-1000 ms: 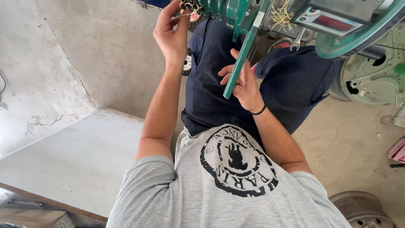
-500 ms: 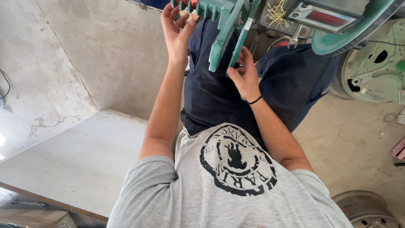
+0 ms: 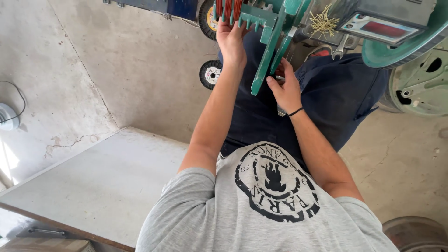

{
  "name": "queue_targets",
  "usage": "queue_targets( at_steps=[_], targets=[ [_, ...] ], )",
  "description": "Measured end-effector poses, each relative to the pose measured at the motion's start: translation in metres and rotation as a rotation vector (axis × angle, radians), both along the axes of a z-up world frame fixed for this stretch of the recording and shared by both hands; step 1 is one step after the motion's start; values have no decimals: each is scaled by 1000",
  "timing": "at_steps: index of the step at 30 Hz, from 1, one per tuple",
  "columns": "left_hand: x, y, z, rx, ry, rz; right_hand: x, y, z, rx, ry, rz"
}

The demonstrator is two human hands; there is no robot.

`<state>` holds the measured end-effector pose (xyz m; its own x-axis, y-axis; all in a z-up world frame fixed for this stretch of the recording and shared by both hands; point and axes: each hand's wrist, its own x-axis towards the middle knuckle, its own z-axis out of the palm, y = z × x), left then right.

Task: Threading copper wire through a winding machine and using pliers to cut and secure it

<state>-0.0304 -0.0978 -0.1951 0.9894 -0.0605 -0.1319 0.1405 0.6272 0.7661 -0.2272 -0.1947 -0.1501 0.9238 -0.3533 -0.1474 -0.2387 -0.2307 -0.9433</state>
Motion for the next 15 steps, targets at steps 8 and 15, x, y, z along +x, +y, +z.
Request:
queue_targets(
  at_steps=[8,15],
  targets=[
    [17,63,40,482,-95,-452,3,-6,-43,297,-64,-68],
    [27,98,60,420,-386,-476,12,-6,-16,269,42,-12]
  ],
)
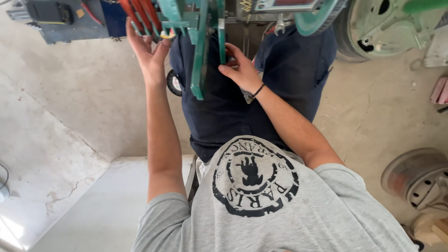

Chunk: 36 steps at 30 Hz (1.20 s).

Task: Threading copper wire through a winding machine and using pliers to cut and secure it

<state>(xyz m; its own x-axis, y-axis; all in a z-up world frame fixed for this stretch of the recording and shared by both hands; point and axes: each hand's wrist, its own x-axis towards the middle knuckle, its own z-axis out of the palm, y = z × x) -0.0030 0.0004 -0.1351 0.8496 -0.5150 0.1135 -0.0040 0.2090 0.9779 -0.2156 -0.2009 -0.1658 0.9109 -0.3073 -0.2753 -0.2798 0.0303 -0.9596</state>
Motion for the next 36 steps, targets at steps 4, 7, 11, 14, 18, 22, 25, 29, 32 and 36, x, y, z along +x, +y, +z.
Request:
queue_targets(
  at_steps=[4,7,11,14,18,22,25,29,32,36],
  targets=[
    [13,-29,-7,-198,185,-76,2,-1,9,19,-11,-23],
    [32,-44,-41,78,208,127,5,1,10,32,15,-32],
    [23,-53,-15,174,503,350,3,1,15,24,30,-34],
    [11,-48,-5,270,284,289,-3,-3,13,9,26,-15],
    [-14,-19,15,309,-34,20,-8,-1,20,-113,-27,46],
    [-24,-10,40,211,22,39,-25,-4,44,-206,-90,145],
    [-25,-7,58,156,14,-64,-39,-20,58,-50,-82,169],
    [-26,-2,75,140,48,-176,-66,-77,69,-347,-220,-86],
    [-28,1,87,97,16,-224,-95,-131,46,-511,-260,-380],
    [-30,0,102,187,4,-181,-112,-202,8,-740,-128,-512]
  ],
)
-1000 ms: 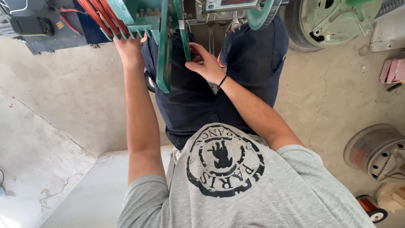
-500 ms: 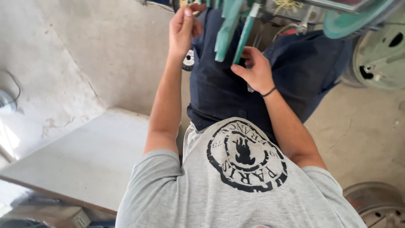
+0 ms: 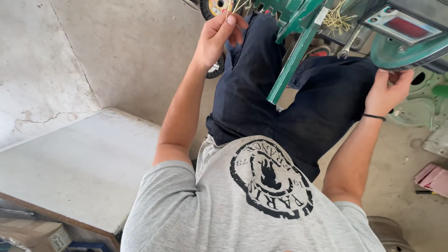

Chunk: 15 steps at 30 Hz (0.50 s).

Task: Threading copper wire through a winding machine and using pliers to cut and secure it

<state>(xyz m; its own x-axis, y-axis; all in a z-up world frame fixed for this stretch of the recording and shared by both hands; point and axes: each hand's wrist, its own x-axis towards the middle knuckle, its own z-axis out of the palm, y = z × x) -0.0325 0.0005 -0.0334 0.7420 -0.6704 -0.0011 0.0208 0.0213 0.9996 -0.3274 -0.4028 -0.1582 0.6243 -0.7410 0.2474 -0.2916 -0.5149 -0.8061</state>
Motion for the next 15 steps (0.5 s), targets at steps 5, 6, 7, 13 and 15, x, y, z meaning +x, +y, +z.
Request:
queue_targets(
  at_steps=[5,6,7,13,15],
  targets=[
    [-12,0,-19,171,-153,180,39,-14,-14,-226,110,86],
    [-15,-1,-26,210,-167,233,44,-16,-27,-225,177,67],
    [-16,-5,-36,209,-167,239,44,-18,-39,-226,176,73],
    [-17,-48,-46,12,-91,526,60,-1,-27,-210,338,37],
    [-21,-58,-37,-118,-16,667,59,-3,-31,-281,309,51]
  ],
)
